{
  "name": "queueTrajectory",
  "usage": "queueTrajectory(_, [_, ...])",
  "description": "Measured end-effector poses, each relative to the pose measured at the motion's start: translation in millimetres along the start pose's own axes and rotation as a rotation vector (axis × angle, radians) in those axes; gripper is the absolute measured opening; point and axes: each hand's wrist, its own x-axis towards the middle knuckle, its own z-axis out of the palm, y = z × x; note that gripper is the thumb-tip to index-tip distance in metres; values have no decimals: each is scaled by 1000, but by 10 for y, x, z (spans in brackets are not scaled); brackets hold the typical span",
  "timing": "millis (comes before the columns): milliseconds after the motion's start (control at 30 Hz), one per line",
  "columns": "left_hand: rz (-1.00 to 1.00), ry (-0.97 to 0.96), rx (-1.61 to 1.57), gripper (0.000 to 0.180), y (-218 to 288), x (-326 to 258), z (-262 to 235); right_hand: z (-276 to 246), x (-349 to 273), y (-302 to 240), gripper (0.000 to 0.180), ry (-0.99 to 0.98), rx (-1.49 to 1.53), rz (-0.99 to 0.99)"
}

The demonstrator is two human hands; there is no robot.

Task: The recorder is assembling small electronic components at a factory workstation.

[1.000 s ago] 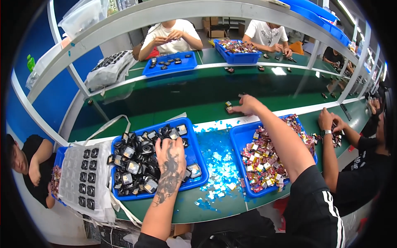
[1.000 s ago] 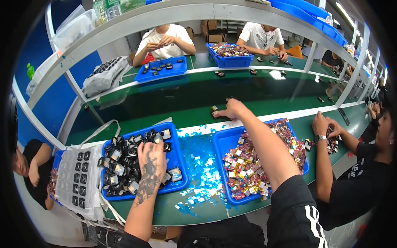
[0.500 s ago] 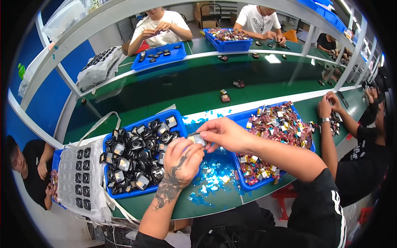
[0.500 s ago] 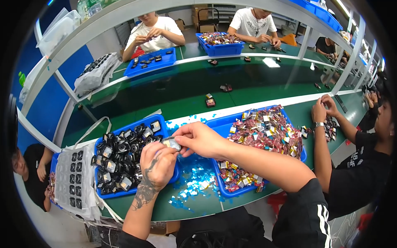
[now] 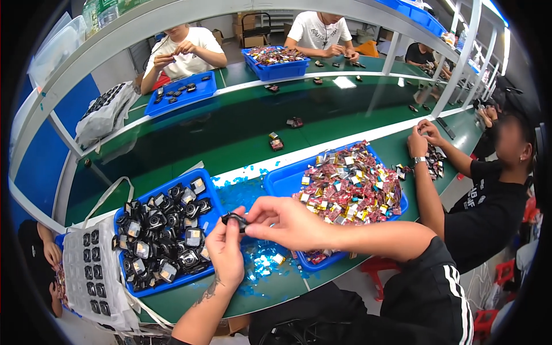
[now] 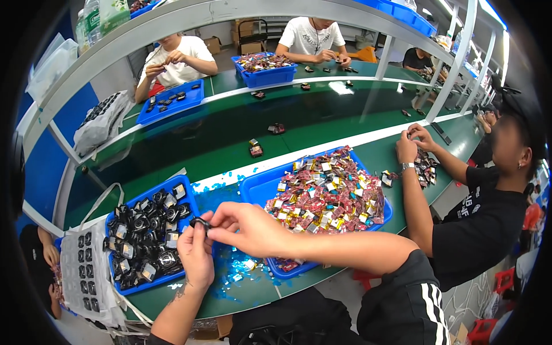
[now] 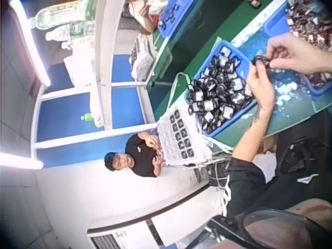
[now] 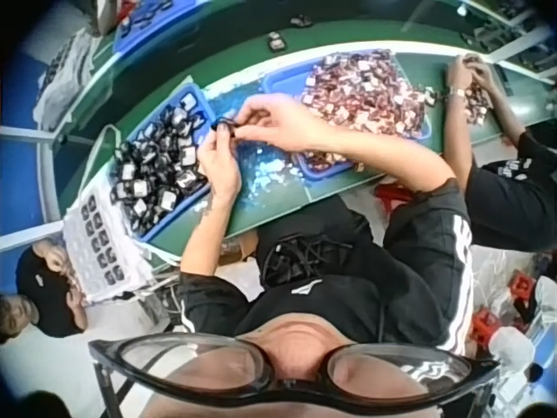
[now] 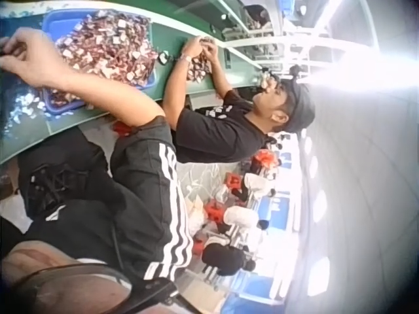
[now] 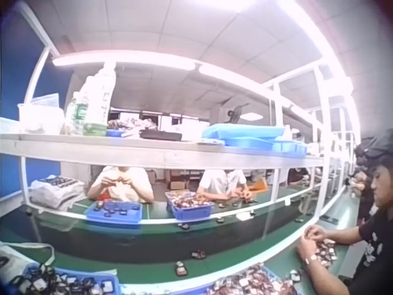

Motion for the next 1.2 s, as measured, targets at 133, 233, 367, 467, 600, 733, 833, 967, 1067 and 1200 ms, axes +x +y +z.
queueTrajectory(133, [-135,9,-74,25,95,67,-69,-809,158,-8,33,37,-1046,25])
queueTrajectory(233, [-277,-71,-127,25,184,118,0,-1420,-19,236,31,223,-1618,89])
queueTrajectory(367, [-332,-139,-130,19,154,78,-21,-1541,-125,187,23,228,-1232,165])
queueTrajectory(467, [-417,-202,-164,19,158,90,-78,-1549,-298,41,13,478,-1040,67])
queueTrajectory(600, [-373,-286,-69,31,243,56,-40,-1407,-416,37,9,605,-646,-38])
queueTrajectory(733, [-227,-398,142,33,164,-21,5,-664,-541,49,11,434,31,-24])
queueTrajectory(833, [-185,-405,87,31,173,-48,116,-175,-582,160,9,362,241,-38])
queueTrajectory(967, [-203,-357,132,20,194,-62,106,87,-511,246,11,337,442,65])
queueTrajectory(1067, [-248,-290,63,18,153,-53,52,201,-494,324,12,281,409,5])
queueTrajectory(1200, [-164,-248,54,11,83,-108,43,196,-468,289,12,198,290,73])
